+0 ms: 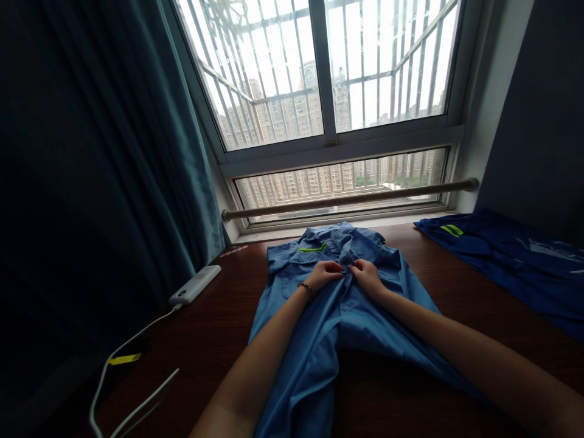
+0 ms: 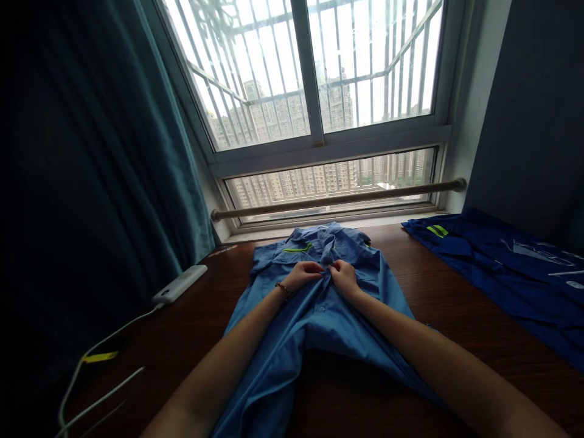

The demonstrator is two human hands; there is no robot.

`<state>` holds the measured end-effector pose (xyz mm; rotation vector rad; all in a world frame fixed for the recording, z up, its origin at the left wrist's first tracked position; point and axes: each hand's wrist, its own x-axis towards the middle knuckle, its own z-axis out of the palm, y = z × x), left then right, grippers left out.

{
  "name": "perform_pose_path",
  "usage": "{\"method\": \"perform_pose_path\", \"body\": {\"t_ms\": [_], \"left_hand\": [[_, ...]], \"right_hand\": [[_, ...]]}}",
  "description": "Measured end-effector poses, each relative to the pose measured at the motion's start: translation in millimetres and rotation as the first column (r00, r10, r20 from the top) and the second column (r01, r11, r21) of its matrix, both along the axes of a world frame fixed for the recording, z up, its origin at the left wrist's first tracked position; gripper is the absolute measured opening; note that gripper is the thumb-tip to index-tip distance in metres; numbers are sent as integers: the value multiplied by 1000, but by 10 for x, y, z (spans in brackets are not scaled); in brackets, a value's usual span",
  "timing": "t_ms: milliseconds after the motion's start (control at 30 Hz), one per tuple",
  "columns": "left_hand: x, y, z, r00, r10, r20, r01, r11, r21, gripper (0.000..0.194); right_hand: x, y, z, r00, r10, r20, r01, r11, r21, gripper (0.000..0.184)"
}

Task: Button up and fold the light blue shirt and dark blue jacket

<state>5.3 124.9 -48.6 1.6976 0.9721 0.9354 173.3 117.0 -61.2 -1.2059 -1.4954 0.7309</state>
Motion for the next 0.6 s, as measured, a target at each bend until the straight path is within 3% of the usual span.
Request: {"method": "perform_pose_path", "body": {"t_ms": [100, 267, 367, 433, 500, 533, 600], "left_hand": [[-94, 5, 71, 996, 50, 70, -44, 995, -89, 29], [-376, 94, 205, 936, 318, 148, -295, 942, -159, 21], [-431, 79, 330, 923, 385, -2, -385, 922, -34, 11], [-352, 1, 430, 886, 449, -116, -433, 890, 143, 11], [-195, -120, 524, 858, 495, -135, -449, 852, 271, 11], [-103, -188, 564, 864, 485, -139, -435, 855, 283, 9], [73, -321, 615, 912, 335, -237, -295, 936, 190, 13]], "right_hand": [[59, 66, 24, 996, -61, -67, 62, 998, 12, 24], [185, 155, 68, 979, -144, -147, 146, 989, 5, 28], [210, 163, 81, 967, -182, -177, 183, 983, -11, 30], [204, 152, 89, 958, -203, -201, 204, 979, -20, 30], [193, 139, 99, 952, -212, -220, 212, 977, -25, 30], [188, 135, 107, 951, -212, -225, 212, 977, -25, 30], [184, 135, 131, 951, -206, -231, 206, 978, -25, 31]]}}
